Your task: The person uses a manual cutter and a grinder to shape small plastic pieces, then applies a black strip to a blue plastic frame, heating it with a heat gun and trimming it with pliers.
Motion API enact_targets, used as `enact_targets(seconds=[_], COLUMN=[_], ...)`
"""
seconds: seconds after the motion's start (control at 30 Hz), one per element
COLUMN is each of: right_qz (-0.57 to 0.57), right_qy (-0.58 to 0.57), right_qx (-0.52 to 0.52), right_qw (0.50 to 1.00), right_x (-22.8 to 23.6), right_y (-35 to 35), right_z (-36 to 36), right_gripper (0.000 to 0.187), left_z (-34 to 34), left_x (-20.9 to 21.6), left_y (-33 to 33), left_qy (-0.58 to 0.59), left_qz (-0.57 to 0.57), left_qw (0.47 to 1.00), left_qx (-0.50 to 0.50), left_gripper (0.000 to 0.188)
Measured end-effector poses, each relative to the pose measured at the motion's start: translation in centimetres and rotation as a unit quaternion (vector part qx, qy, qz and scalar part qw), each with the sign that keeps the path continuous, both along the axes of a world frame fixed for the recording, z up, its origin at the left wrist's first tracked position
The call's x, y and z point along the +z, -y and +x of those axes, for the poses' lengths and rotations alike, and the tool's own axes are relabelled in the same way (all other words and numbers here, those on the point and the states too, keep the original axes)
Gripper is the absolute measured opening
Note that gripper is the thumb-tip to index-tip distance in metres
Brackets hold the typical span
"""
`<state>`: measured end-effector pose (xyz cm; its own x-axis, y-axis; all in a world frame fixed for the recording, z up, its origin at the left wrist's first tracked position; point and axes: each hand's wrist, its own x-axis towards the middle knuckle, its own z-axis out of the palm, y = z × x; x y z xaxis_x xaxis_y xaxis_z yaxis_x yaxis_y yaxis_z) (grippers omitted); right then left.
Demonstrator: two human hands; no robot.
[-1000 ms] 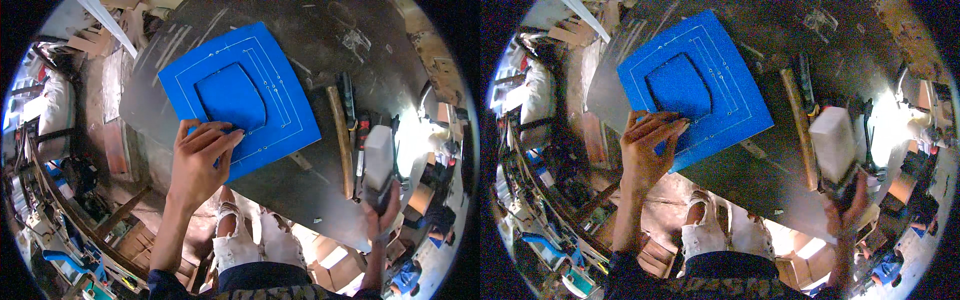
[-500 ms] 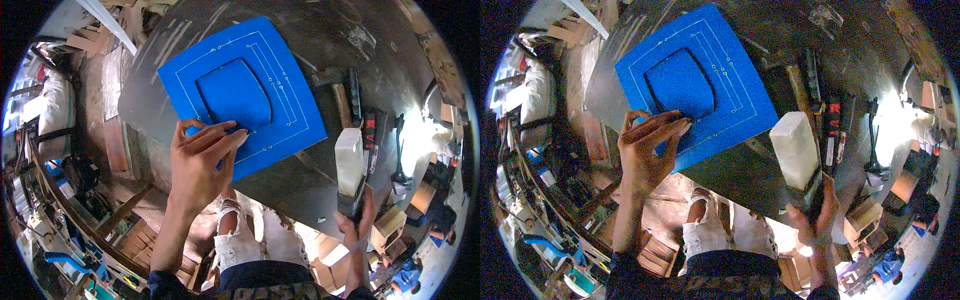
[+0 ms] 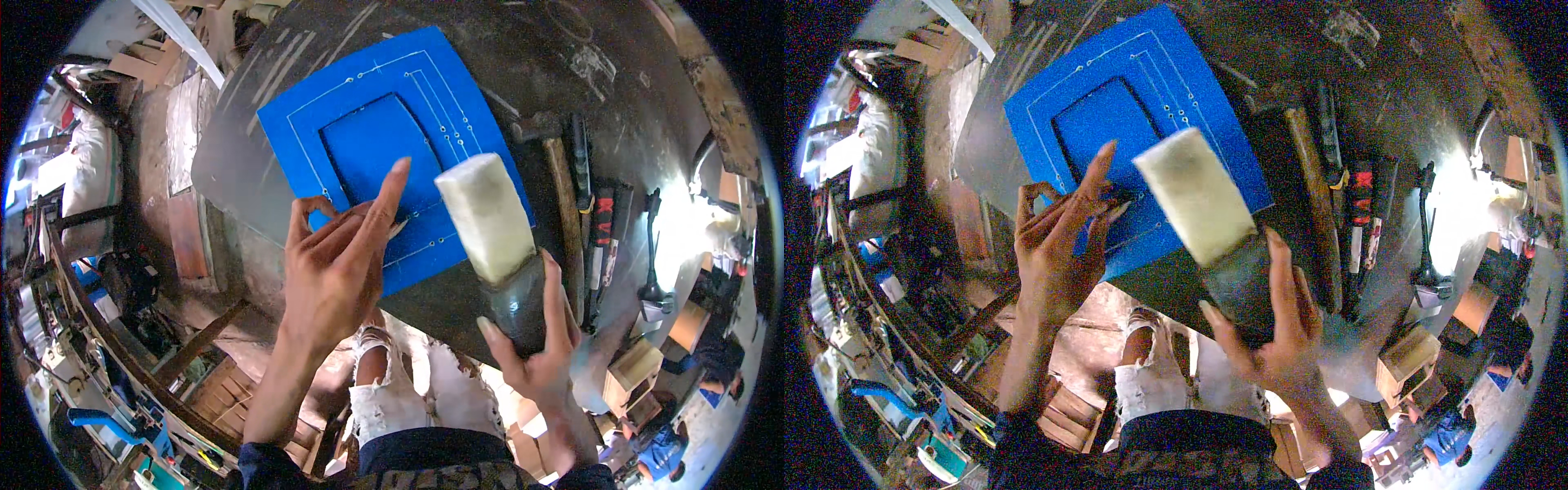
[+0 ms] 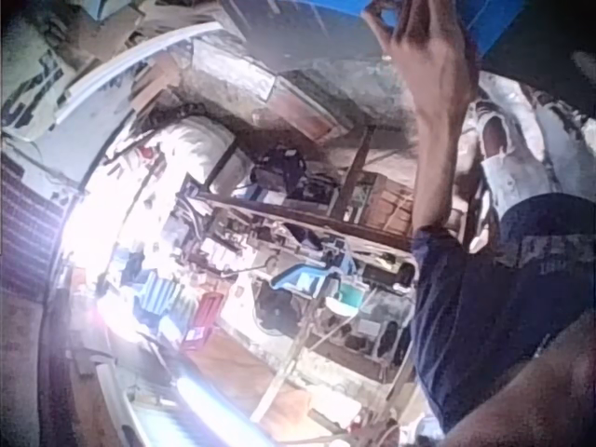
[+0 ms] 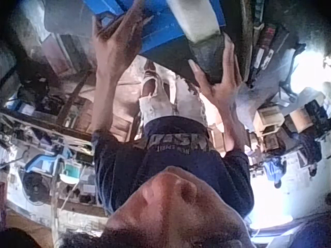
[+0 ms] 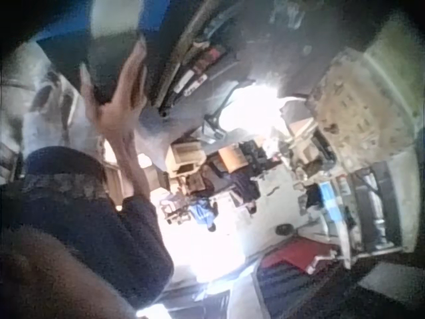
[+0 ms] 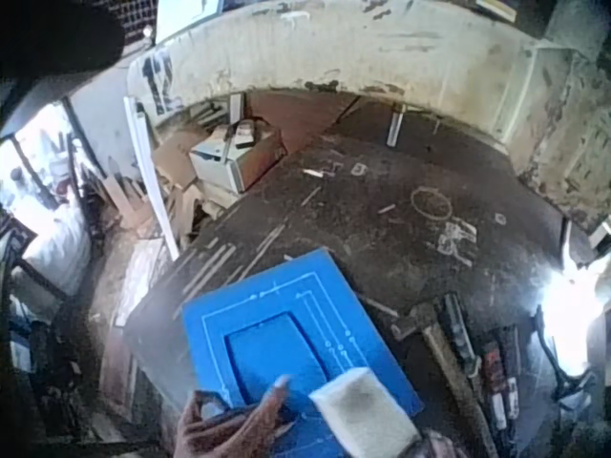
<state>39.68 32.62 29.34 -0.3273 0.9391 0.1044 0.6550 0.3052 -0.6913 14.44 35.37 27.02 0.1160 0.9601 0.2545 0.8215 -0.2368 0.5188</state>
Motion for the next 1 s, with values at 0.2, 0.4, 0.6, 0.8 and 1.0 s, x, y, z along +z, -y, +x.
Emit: enact_targets(seconds=[0.2,0.4,0.6,0.8,1.0], right_qz=[0.010,0.076,-0.066,0.024,-0.006], right_qy=[0.057,0.002,0.044,0.001,0.045], right_qx=[0.023,0.035,0.024,0.026,0.044], right_qw=[0.998,0.996,0.997,0.999,0.998], right_x=[-0.3,-0.1,0.0,-0.4,-1.4], right_y=[-1.1,-0.4,-0.4,-0.4,-0.6], right_z=[-1.7,-1.4,-2.3,-1.9,-3.8], right_gripper=[0.083,0.084,0.081,0.084,0.078], left_z=[0.3,0.4,-0.2,1.3,2.6], left_x=[-1.7,-1.6,-2.6,-0.8,-3.8], left_y=[0.5,0.6,0.9,2.5,3.5], left_qy=[0.043,0.058,0.182,0.072,0.216], left_qz=[0.011,-0.015,-0.093,-0.021,-0.040], left_qw=[0.998,0.998,0.979,0.965,0.936], left_qx=[0.038,0.034,0.023,0.249,0.276], left_gripper=[0.110,0.120,0.111,0.127,0.124])
